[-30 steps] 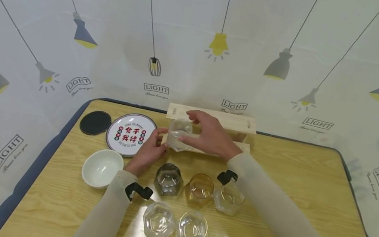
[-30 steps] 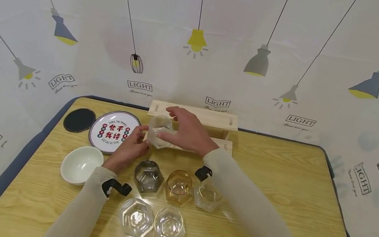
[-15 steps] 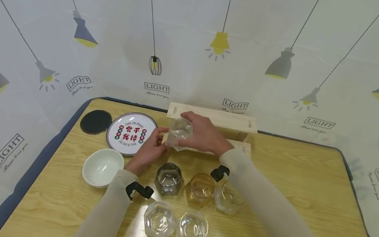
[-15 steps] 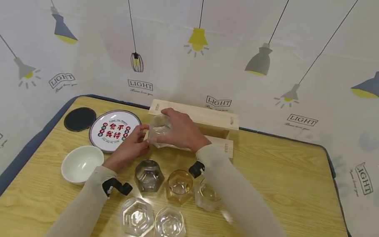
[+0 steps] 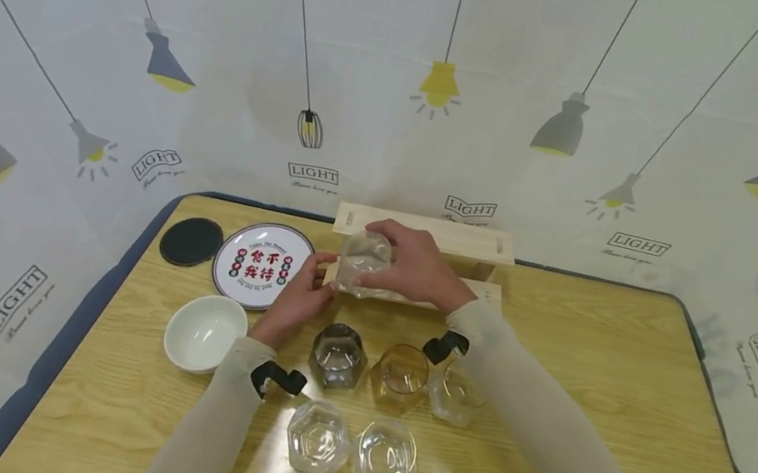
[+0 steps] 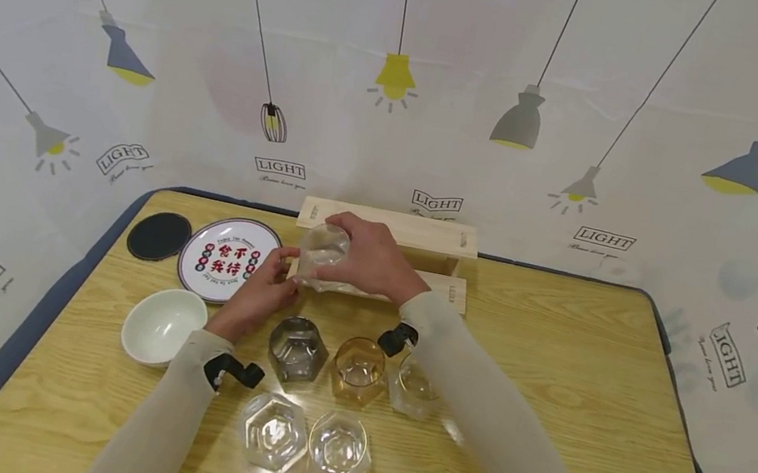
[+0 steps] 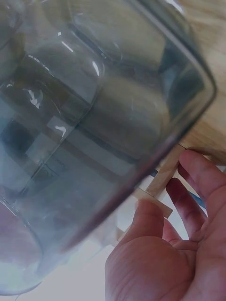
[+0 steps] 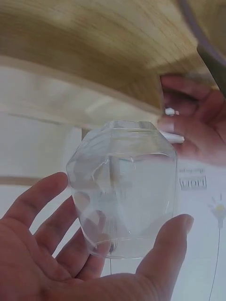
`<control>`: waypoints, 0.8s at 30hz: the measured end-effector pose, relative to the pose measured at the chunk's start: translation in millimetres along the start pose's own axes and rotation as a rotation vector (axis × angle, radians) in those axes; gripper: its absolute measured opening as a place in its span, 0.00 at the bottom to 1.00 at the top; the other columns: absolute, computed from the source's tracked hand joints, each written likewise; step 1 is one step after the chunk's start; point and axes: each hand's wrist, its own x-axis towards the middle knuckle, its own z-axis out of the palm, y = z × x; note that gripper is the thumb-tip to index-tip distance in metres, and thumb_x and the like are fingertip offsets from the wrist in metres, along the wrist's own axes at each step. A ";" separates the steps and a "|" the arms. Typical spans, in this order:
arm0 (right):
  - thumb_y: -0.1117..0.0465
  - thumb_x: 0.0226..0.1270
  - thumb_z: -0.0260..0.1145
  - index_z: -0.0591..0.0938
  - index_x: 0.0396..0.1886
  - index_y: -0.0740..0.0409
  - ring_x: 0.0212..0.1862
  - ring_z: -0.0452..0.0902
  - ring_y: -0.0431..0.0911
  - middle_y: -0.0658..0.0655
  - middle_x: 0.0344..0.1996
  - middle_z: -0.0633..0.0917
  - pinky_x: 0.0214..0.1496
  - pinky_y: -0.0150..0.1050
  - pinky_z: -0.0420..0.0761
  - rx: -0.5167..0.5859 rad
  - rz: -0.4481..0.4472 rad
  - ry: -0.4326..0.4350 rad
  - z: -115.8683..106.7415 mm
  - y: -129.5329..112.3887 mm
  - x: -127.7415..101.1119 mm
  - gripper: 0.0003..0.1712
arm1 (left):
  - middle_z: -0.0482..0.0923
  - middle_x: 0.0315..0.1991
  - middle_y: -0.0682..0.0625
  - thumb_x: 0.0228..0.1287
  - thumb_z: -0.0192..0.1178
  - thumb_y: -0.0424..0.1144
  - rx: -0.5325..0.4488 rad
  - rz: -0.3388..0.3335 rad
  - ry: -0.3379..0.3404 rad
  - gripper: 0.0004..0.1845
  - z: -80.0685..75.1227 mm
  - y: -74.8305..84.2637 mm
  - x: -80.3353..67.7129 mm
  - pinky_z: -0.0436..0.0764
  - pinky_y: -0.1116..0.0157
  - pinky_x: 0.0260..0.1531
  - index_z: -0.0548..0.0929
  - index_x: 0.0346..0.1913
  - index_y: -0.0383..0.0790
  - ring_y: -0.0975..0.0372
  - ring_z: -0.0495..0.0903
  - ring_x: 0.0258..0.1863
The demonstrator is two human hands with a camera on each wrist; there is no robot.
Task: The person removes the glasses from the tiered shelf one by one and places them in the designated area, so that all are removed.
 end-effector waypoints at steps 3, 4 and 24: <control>0.40 0.52 0.84 0.76 0.74 0.51 0.62 0.81 0.54 0.54 0.64 0.85 0.59 0.50 0.85 0.020 -0.005 0.043 -5.7 -2.0 -6.9 0.51 | 0.74 0.66 0.39 0.80 0.55 0.37 0.006 -0.002 0.006 0.28 0.9 1.5 -1.4 0.81 0.58 0.57 0.63 0.78 0.52 0.51 0.79 0.58; 0.39 0.52 0.84 0.77 0.73 0.50 0.62 0.81 0.53 0.53 0.64 0.85 0.58 0.49 0.85 0.029 -0.008 0.057 -7.6 -3.1 -9.9 0.50 | 0.74 0.65 0.39 0.80 0.55 0.37 0.008 -0.002 0.008 0.28 1.2 2.1 -2.0 0.80 0.59 0.57 0.64 0.78 0.52 0.52 0.78 0.57; 0.61 0.42 0.91 0.82 0.63 0.60 0.51 0.84 0.56 0.59 0.53 0.86 0.54 0.48 0.90 0.251 -0.210 0.269 -33.8 -20.0 -102.8 0.45 | 0.72 0.67 0.37 0.80 0.55 0.35 -0.026 0.000 0.003 0.29 2.6 1.4 -2.3 0.81 0.63 0.53 0.62 0.79 0.49 0.52 0.77 0.57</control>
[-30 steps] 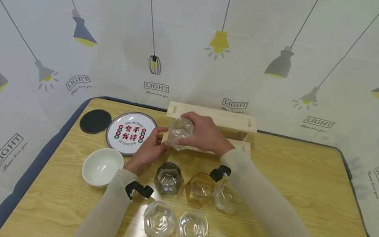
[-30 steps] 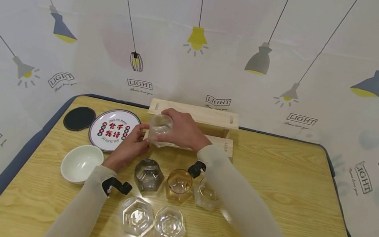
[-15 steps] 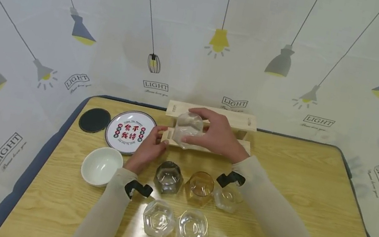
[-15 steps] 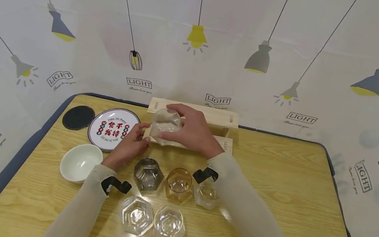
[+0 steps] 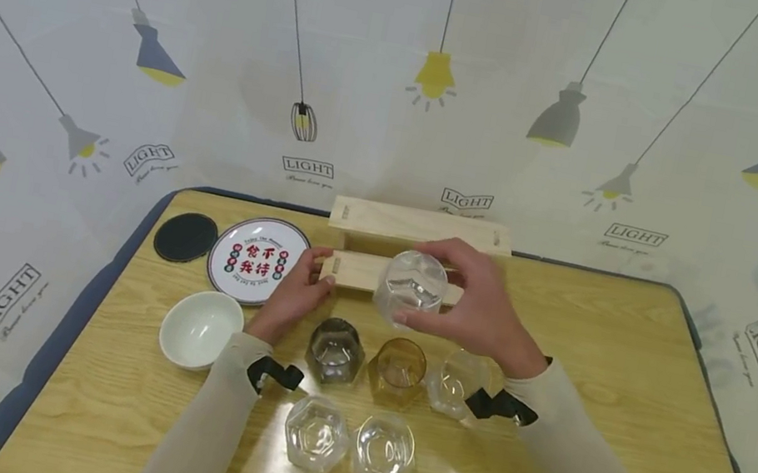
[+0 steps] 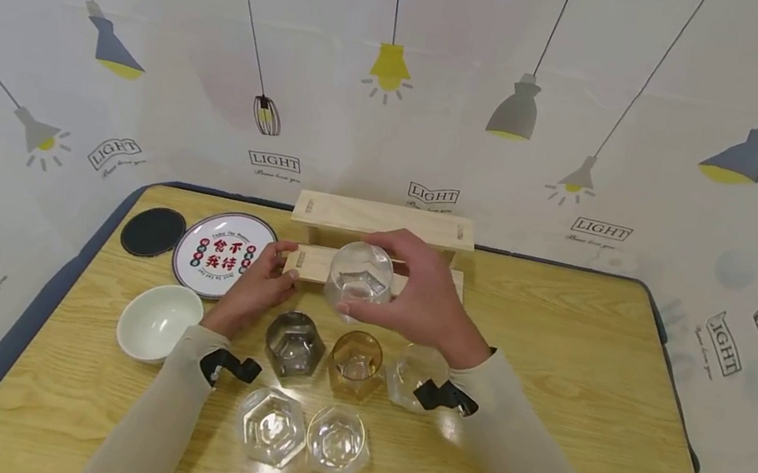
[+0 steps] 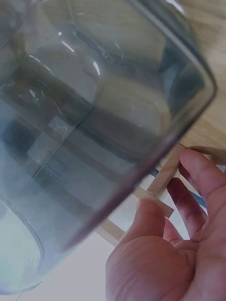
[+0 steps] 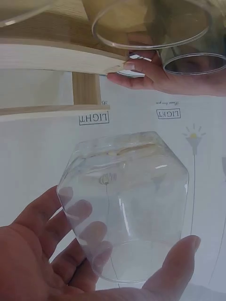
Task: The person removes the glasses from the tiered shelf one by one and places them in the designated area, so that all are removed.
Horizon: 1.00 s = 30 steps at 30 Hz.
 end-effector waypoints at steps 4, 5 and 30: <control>0.63 0.39 0.91 0.83 0.63 0.60 0.50 0.83 0.52 0.59 0.53 0.86 0.50 0.42 0.90 -0.004 -0.041 0.016 -6.5 -8.6 -22.2 0.45 | 0.71 0.67 0.38 0.80 0.55 0.35 0.013 -0.014 0.002 0.30 -0.4 1.4 0.5 0.81 0.62 0.55 0.62 0.79 0.50 0.52 0.77 0.59; 0.63 0.38 0.91 0.83 0.62 0.60 0.50 0.83 0.52 0.59 0.53 0.86 0.50 0.42 0.90 -0.003 -0.047 0.019 -7.6 -11.3 -27.9 0.45 | 0.72 0.67 0.38 0.79 0.55 0.35 0.013 -0.016 0.007 0.30 -0.4 1.6 0.4 0.81 0.62 0.55 0.62 0.79 0.50 0.52 0.77 0.59; 0.51 0.38 0.93 0.82 0.64 0.58 0.55 0.83 0.38 0.55 0.53 0.87 0.57 0.25 0.82 -0.135 -0.142 0.072 0.5 2.4 -161.9 0.50 | 0.70 0.68 0.39 0.78 0.56 0.36 -0.028 -0.039 0.015 0.30 1.3 -1.2 2.1 0.81 0.57 0.61 0.63 0.78 0.53 0.50 0.76 0.64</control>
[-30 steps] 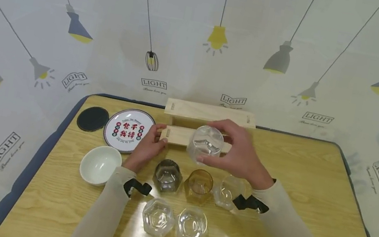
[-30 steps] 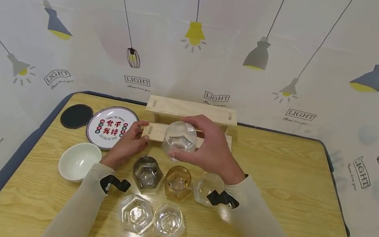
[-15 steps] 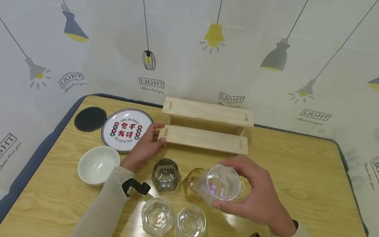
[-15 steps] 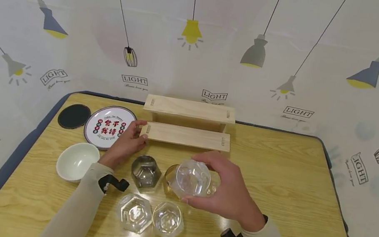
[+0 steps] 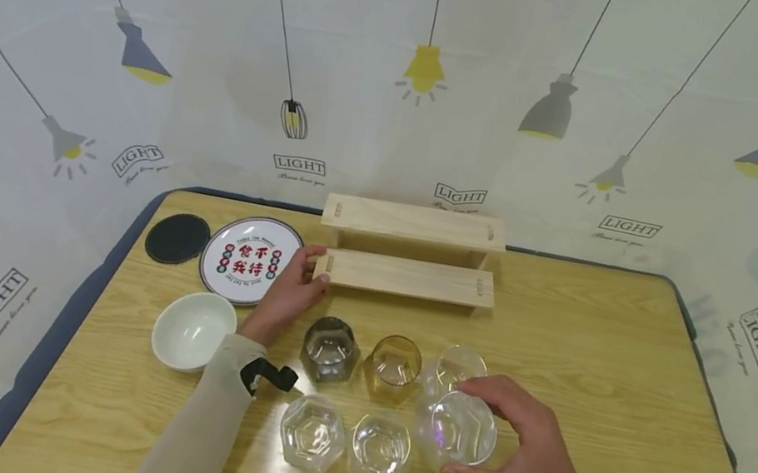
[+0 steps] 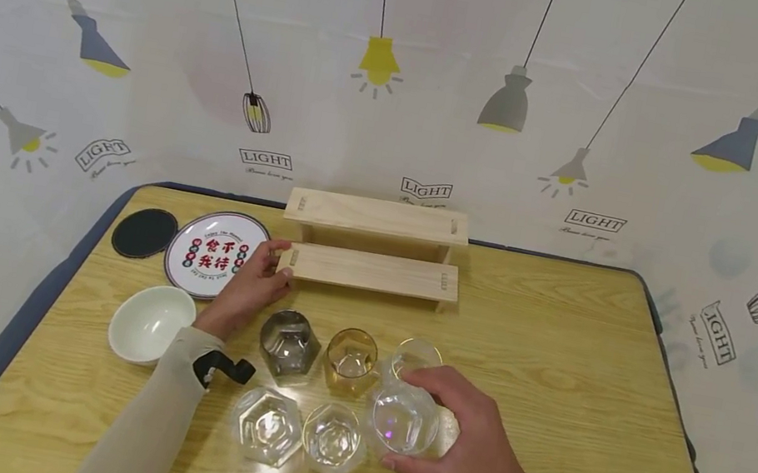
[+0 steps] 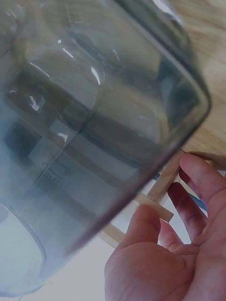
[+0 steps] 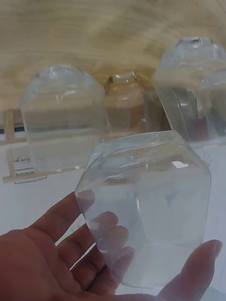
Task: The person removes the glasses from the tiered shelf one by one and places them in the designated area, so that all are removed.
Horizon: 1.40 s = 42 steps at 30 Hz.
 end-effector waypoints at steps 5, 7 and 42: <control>0.56 0.36 0.93 0.82 0.65 0.57 0.53 0.84 0.36 0.55 0.53 0.88 0.55 0.27 0.85 0.022 0.036 -0.008 5.7 5.6 -13.5 0.51 | 0.72 0.67 0.38 0.78 0.59 0.38 0.014 0.025 0.034 0.29 -0.6 -2.9 -0.9 0.82 0.59 0.58 0.66 0.77 0.52 0.49 0.78 0.64; 0.59 0.37 0.93 0.82 0.66 0.57 0.51 0.86 0.38 0.57 0.53 0.88 0.52 0.30 0.88 0.042 0.058 -0.014 8.6 8.5 -17.7 0.50 | 0.73 0.66 0.37 0.77 0.60 0.38 0.016 0.041 0.060 0.28 -0.4 -3.3 -3.0 0.84 0.60 0.56 0.68 0.76 0.51 0.48 0.79 0.63; 0.58 0.49 0.87 0.78 0.68 0.56 0.59 0.83 0.46 0.55 0.60 0.84 0.56 0.36 0.88 -0.074 0.172 -0.047 35.8 22.1 -51.3 0.44 | 0.77 0.65 0.39 0.79 0.57 0.38 0.031 0.044 0.121 0.24 -3.8 -9.7 -14.1 0.87 0.56 0.57 0.73 0.73 0.51 0.48 0.82 0.64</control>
